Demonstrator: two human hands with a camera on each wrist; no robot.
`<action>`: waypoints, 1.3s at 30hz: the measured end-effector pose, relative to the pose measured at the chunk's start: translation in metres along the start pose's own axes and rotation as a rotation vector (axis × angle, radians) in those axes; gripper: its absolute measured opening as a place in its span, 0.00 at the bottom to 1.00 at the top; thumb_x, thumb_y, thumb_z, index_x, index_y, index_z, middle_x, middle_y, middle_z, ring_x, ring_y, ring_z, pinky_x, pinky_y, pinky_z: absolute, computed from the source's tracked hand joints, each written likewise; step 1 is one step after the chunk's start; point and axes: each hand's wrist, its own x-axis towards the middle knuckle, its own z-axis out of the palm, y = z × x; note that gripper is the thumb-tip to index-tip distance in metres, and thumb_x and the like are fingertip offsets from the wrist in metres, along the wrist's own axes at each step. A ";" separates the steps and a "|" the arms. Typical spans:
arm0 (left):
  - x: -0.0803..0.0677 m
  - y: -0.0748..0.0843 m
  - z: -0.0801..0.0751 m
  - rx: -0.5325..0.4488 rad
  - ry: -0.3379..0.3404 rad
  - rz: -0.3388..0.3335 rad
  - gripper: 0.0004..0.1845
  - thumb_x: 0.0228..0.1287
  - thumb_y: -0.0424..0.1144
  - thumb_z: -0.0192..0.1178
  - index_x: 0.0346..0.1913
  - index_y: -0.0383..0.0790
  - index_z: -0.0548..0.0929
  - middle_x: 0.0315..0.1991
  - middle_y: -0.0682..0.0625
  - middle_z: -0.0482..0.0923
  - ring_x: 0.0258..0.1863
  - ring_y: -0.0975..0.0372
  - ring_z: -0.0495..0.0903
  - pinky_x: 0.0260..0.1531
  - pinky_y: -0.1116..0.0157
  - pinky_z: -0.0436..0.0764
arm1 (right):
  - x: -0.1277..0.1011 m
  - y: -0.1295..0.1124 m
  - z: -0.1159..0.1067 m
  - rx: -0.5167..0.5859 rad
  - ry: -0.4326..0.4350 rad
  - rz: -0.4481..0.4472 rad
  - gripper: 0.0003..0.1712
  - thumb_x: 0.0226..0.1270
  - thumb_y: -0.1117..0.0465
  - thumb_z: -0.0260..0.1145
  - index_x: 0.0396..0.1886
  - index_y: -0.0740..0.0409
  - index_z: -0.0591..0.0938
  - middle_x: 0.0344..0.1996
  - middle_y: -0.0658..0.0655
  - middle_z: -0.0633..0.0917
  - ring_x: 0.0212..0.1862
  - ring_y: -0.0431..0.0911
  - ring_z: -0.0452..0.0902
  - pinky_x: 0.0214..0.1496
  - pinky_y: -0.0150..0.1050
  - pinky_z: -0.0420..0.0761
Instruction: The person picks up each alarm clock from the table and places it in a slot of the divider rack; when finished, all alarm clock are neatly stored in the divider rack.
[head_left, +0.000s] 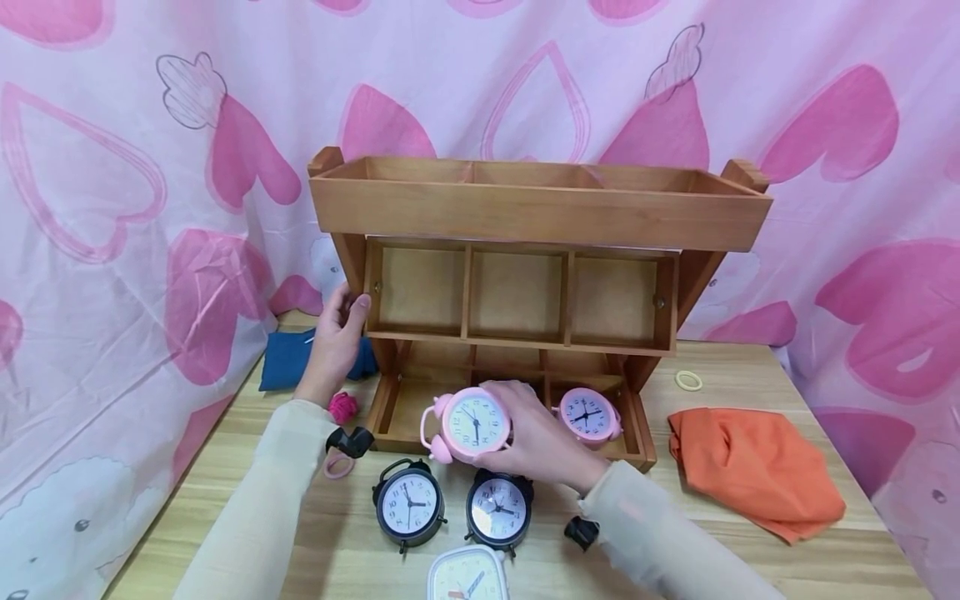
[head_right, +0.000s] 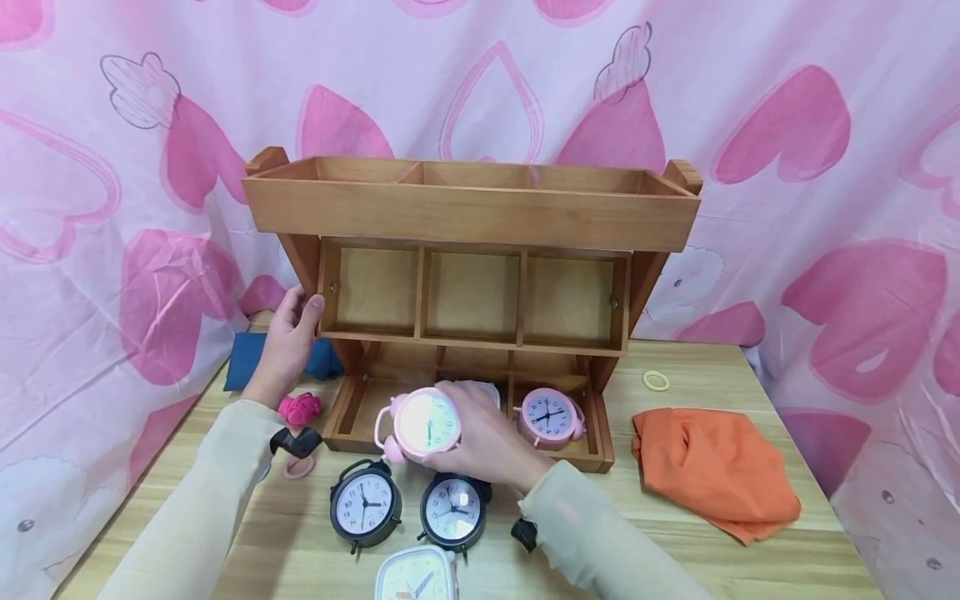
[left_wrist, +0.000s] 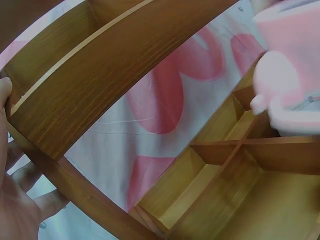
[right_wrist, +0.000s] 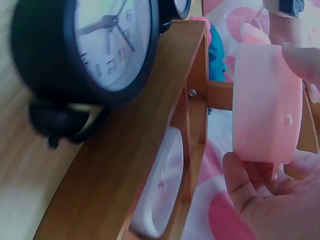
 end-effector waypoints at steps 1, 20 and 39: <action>0.000 0.000 0.000 0.003 0.001 -0.003 0.38 0.71 0.64 0.46 0.77 0.53 0.55 0.75 0.46 0.60 0.74 0.51 0.60 0.71 0.48 0.65 | 0.004 -0.001 0.002 0.003 -0.007 0.004 0.49 0.44 0.44 0.82 0.67 0.47 0.71 0.59 0.47 0.75 0.59 0.42 0.69 0.60 0.49 0.76; -0.018 0.036 0.001 -0.027 -0.020 -0.006 0.32 0.78 0.51 0.46 0.77 0.42 0.55 0.74 0.40 0.60 0.74 0.49 0.60 0.72 0.48 0.62 | 0.079 -0.008 0.042 -0.117 -0.134 0.051 0.48 0.45 0.42 0.80 0.64 0.54 0.71 0.52 0.52 0.78 0.51 0.44 0.73 0.58 0.40 0.76; -0.001 0.000 -0.001 0.003 -0.001 0.010 0.36 0.73 0.62 0.47 0.77 0.51 0.56 0.74 0.46 0.60 0.73 0.51 0.61 0.71 0.48 0.64 | 0.094 -0.011 0.064 -0.442 -0.170 0.127 0.49 0.43 0.37 0.79 0.62 0.55 0.73 0.58 0.55 0.78 0.60 0.55 0.69 0.63 0.47 0.75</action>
